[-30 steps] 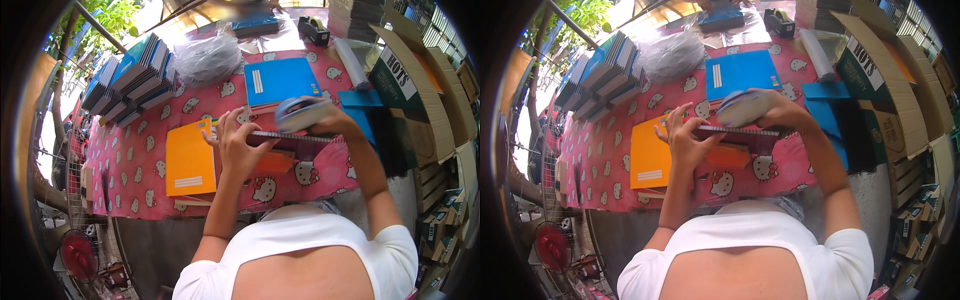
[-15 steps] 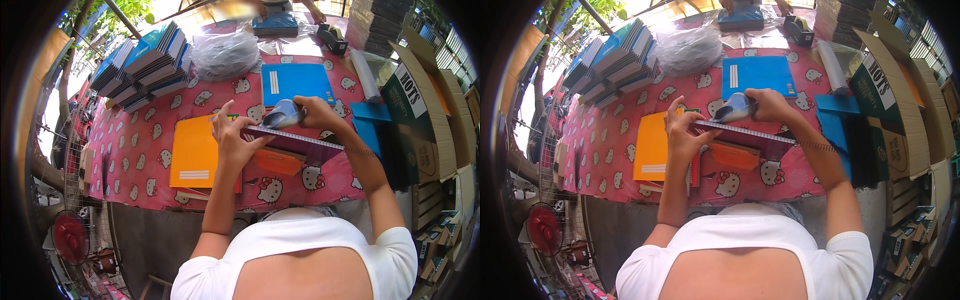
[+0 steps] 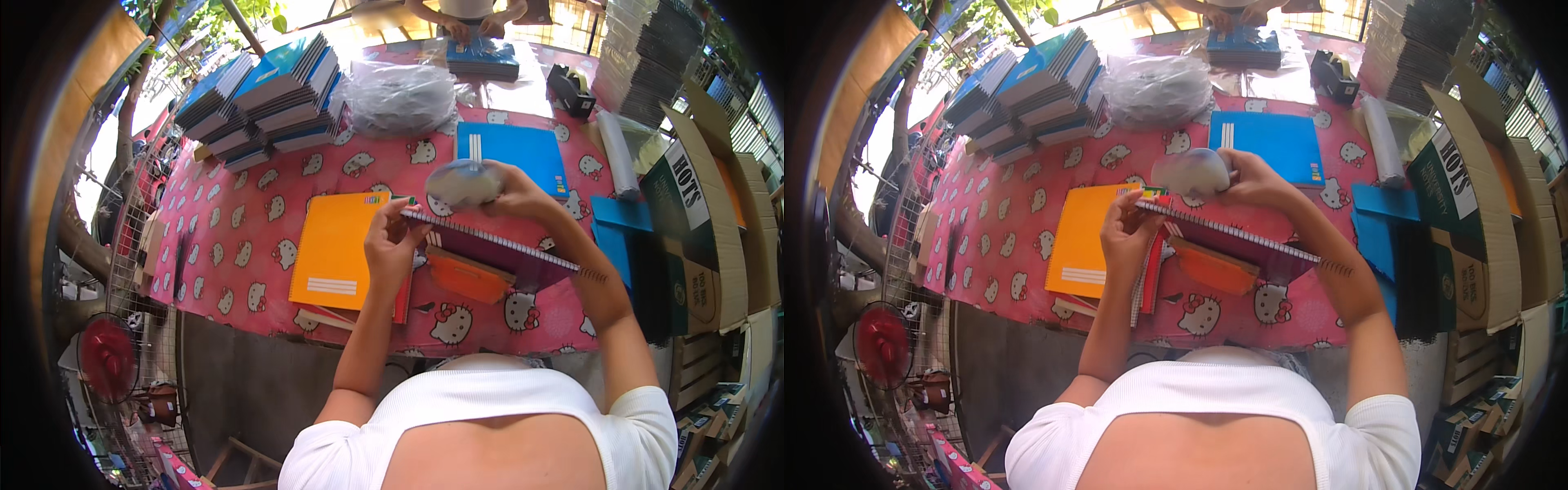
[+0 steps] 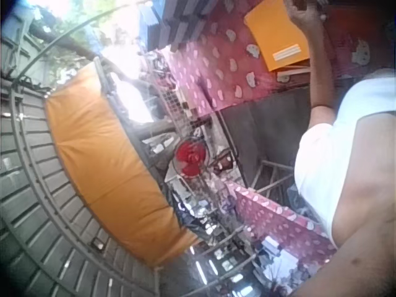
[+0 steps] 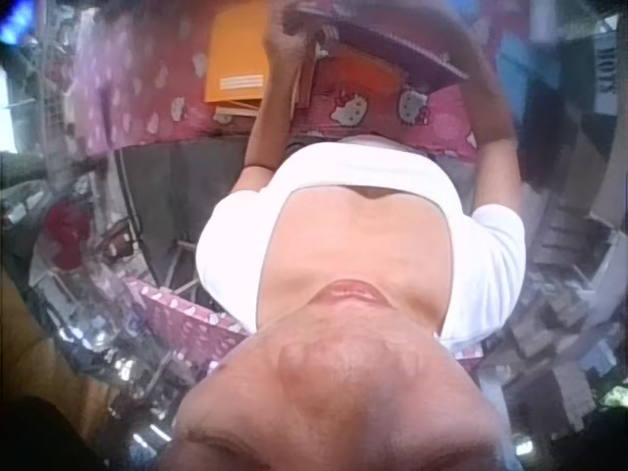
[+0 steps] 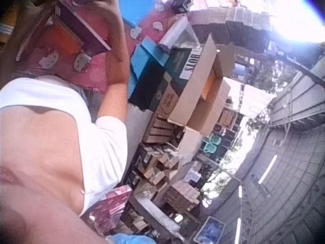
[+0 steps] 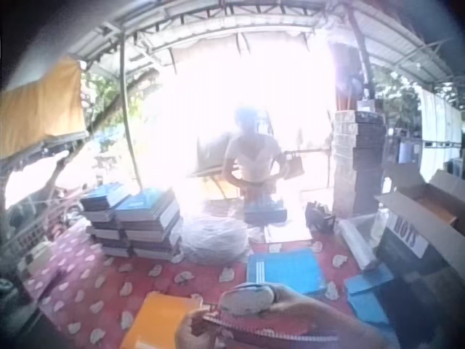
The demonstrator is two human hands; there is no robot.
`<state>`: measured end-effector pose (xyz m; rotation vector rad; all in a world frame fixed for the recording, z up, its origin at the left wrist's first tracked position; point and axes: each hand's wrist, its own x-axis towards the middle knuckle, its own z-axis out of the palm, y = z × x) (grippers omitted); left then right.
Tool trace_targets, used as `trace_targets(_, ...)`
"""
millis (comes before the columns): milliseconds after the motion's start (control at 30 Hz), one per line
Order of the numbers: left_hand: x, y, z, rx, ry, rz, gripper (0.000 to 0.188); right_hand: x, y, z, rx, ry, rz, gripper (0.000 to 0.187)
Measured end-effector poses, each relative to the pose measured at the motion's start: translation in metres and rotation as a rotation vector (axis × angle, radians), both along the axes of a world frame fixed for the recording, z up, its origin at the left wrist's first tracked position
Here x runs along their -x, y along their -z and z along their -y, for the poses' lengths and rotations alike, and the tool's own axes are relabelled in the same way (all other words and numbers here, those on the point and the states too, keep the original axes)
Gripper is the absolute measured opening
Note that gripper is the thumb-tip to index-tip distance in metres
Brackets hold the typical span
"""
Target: The person applies tape to the spines of spiral notebooks and stacks them on a table.
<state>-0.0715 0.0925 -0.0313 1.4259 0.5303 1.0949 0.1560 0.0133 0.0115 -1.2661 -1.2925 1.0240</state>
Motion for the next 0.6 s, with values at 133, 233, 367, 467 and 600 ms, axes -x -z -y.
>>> trace_targets(133, 0.008, -0.003, -0.005, 0.287, 0.119, 0.109, 0.040, -0.003, 0.011, -0.003, 0.125, 0.124, 0.737, 0.050)
trace_targets(233, 0.015, -0.003, -0.015, 0.188, 0.112, 0.027, 0.039, -0.022, 0.055, 0.038, 0.321, 0.391, 1.021, 0.052)
trace_targets(367, 0.009, -0.008, -0.029, 0.232, 0.326, 0.104, 0.023, -0.016, 0.102, 0.109, 0.504, 0.538, 1.154, 0.059)
trace_targets(467, -0.017, -0.048, -0.019, -0.352, 0.403, 0.284, 0.020, -0.023, 0.139, 0.160, 0.280, 0.678, 1.066, 0.072)
trace_targets(600, 0.063, -0.157, 0.013, -1.031, 0.030, 0.238, 0.029, -0.032, 0.138, 0.239, 0.420, 1.043, 1.089, 0.074)
